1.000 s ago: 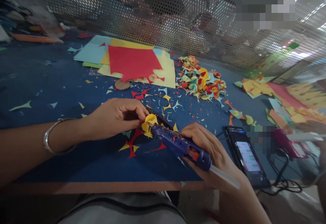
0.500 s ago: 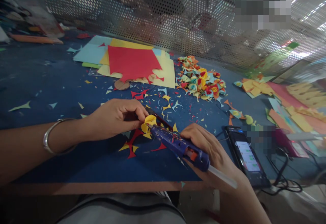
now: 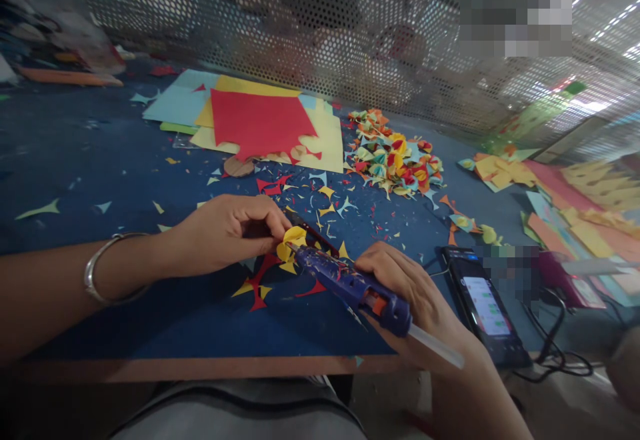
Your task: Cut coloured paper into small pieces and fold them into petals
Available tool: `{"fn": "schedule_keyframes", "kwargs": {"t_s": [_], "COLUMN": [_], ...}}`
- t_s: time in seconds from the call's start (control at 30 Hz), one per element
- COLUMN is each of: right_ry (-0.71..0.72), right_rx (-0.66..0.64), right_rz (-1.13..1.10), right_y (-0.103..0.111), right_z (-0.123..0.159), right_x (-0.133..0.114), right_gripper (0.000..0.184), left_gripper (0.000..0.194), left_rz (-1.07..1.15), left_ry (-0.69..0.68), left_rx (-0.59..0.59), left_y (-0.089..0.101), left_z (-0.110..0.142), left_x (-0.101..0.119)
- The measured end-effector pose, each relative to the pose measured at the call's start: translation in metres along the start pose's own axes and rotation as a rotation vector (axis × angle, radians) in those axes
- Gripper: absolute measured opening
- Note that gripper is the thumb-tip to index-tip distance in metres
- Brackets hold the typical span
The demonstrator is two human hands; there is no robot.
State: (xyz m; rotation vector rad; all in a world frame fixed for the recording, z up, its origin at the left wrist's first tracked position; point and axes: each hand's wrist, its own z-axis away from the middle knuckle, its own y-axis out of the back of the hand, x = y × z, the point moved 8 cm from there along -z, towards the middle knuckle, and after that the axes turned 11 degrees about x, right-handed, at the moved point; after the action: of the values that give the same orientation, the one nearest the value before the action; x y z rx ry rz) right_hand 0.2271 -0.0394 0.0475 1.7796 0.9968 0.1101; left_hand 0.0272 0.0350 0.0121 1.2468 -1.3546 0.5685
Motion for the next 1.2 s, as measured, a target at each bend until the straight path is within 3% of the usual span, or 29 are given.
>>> {"fn": "schedule_keyframes", "kwargs": {"t_s": [1.2], "right_ry": [0.042], "right_rx": [-0.031], "right_rz": [-0.01], "right_y": [-0.0011], "right_z": [0.0024], "right_x": [-0.0023], "right_gripper": [0.022], "left_gripper": [0.01], "left_rz": [-0.078], "left_ry": [-0.027], "left_rx": [-0.035], "left_y": [-0.0005], "left_z": [0.0007], "left_x": [-0.0018]}}
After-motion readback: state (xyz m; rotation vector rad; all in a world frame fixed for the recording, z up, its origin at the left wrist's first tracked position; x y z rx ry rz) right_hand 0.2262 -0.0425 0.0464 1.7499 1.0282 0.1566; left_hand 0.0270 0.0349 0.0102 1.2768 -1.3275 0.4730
